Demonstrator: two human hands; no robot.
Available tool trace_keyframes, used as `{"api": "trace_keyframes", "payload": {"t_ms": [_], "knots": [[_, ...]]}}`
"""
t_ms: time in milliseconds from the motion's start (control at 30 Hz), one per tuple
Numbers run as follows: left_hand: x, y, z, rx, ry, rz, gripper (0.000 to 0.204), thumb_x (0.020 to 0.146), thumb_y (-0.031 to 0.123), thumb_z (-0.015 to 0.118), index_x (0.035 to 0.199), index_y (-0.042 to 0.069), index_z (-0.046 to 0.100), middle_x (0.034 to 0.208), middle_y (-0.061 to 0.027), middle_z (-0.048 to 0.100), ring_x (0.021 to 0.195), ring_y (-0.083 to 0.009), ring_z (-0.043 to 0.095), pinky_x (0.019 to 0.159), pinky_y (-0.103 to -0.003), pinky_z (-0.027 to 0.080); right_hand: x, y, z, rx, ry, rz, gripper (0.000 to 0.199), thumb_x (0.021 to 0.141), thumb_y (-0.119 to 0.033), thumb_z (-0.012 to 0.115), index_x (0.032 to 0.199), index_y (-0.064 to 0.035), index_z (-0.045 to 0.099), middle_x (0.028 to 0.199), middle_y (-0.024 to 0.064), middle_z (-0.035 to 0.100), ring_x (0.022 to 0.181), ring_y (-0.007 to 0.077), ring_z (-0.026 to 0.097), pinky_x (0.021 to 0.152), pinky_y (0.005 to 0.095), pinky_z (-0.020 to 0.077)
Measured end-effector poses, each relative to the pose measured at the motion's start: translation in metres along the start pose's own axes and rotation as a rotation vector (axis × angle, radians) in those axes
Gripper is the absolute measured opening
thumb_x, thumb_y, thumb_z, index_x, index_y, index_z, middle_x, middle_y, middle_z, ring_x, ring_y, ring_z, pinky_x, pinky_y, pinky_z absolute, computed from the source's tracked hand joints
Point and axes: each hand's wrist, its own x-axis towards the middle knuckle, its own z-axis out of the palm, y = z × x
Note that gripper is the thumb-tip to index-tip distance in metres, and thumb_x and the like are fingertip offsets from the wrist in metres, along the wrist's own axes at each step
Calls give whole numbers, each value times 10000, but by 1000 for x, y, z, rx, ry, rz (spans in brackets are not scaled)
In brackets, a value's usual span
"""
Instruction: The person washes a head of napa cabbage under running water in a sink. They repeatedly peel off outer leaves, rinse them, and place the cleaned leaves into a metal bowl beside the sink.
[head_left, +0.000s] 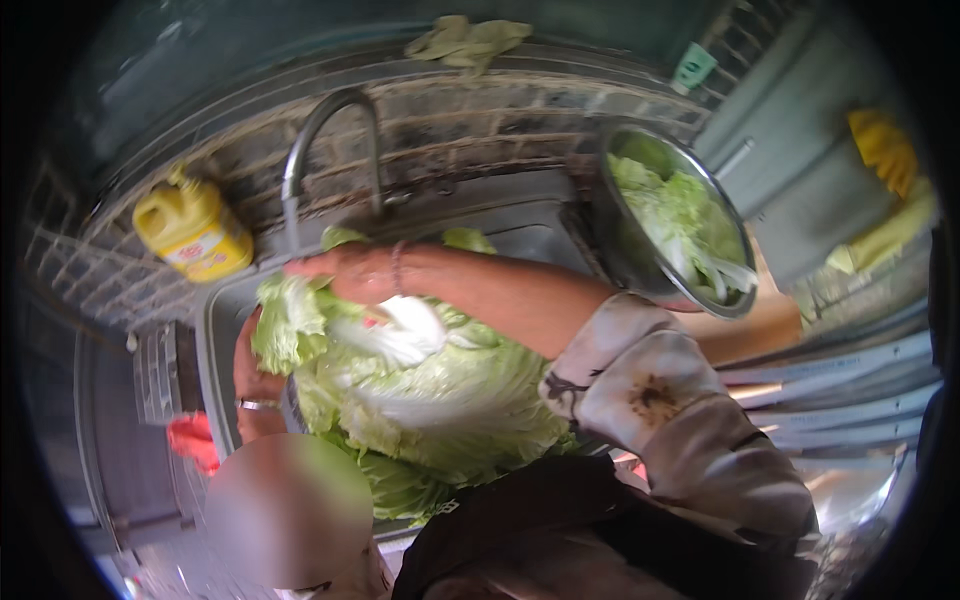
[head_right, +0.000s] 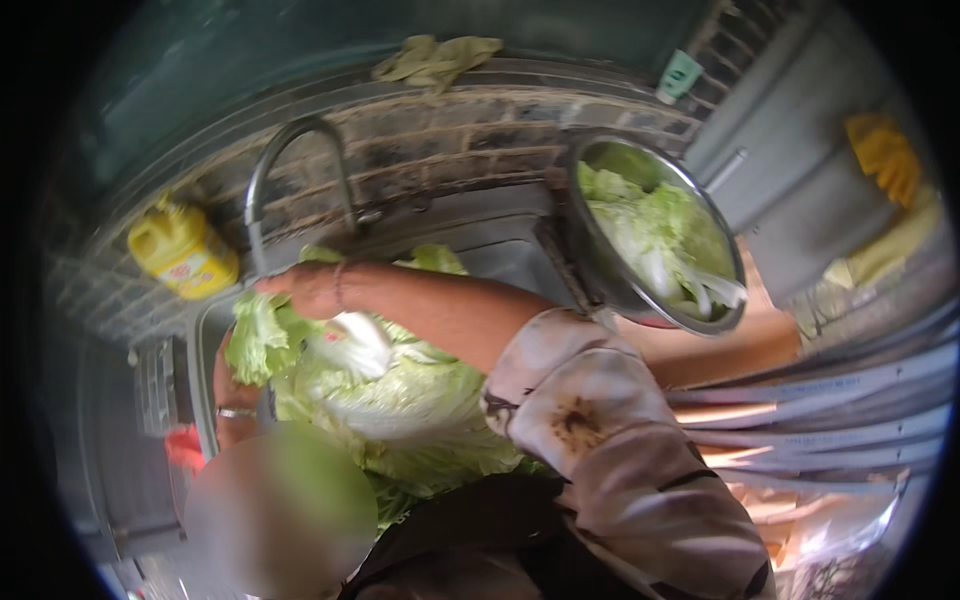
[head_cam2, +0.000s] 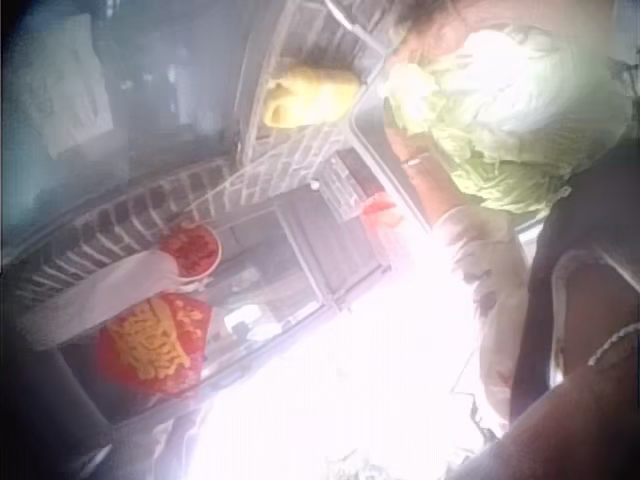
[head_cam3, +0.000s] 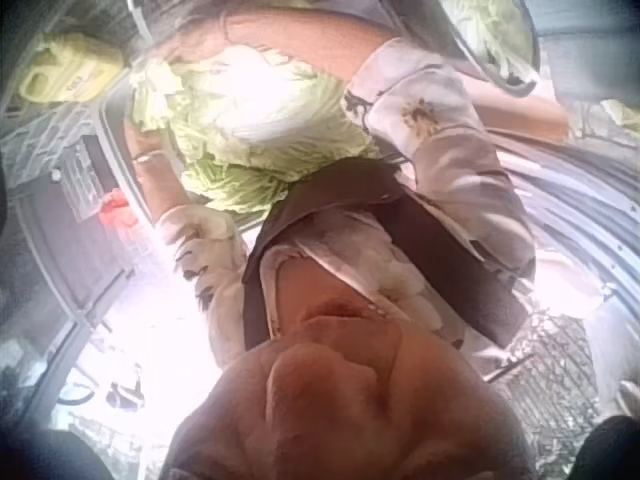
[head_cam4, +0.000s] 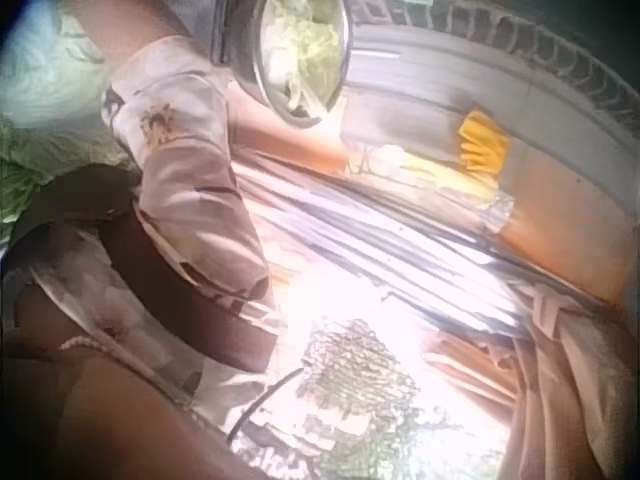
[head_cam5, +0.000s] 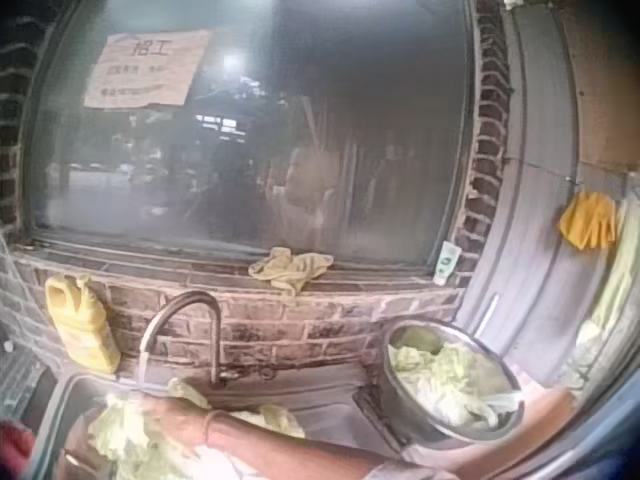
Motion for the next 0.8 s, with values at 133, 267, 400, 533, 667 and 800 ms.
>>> {"api": "trace_keyframes", "payload": {"t_ms": [133, 267, 400, 533, 667, 800], "knots": [[-5, -5, 22, 48, -20, -39, 365, 905, 293, 458, 1195, 74, 488, 1177, -73, 549, 1043, -220, 550, 846, -376, 476, -35, 29, -21, 206, 110, -142, 577, 731, -20, 439, 1300, -112, 437, 1265, 111, 489, 1124, 184, 460, 957, 234, 321], [-15, -26, 64, 96, -143, 8, 378, 900, 296, 487, 1190, 54, 483, 1139, -93, 554, 1007, -239, 564, 817, -392, 492, -117, 33, -54, 337, 296, -126, 509, 710, -5, 460, 1203, -101, 541, 1239, 82, 521, 1096, 165, 476, 932, 209, 342], [-33, -33, 67, 247, -139, 18, 370, 890, 268, 521, 1181, 43, 483, 1107, -120, 555, 958, -243, 580, 800, -374, 502, -205, 20, -102, 289, 464, -50, 587, 782, -28, 381, 1345, -189, 351, 1132, 211, 529, 583, 174, 605, 516, 271, 546], [-50, -39, 53, 429, -50, 76, 342, 884, 189, 534, 1191, 46, 485, 1113, -104, 556, 957, -212, 562, 831, -344, 470, -294, 30, -140, -84, 813, 167, 633, 763, 30, 385, 1358, -181, 334, 1328, 78, 428, 1151, 204, 455, 944, 304, 420], [-37, -59, 69, 787, -45, 185, 334, 861, 136, 564, 1176, 42, 505, 1109, -91, 568, 970, -196, 547, 833, -296, 440, -383, 107, -149, -632, 754, 550, 644, 815, -173, 557, 1385, -149, 257, 1360, 180, 355, 1254, 283, 352, 1038, 320, 277], [-50, -61, 52, 1352, -67, 221, 358, 803, 133, 627, 1144, 75, 538, 1058, -92, 590, 915, -199, 561, 764, -277, 448, -390, 159, -127, -1008, 509, 934, 611, 806, -314, 586, 1334, -119, 349, 1360, 221, 326, 1222, 356, 367, 996, 363, 327]]}}
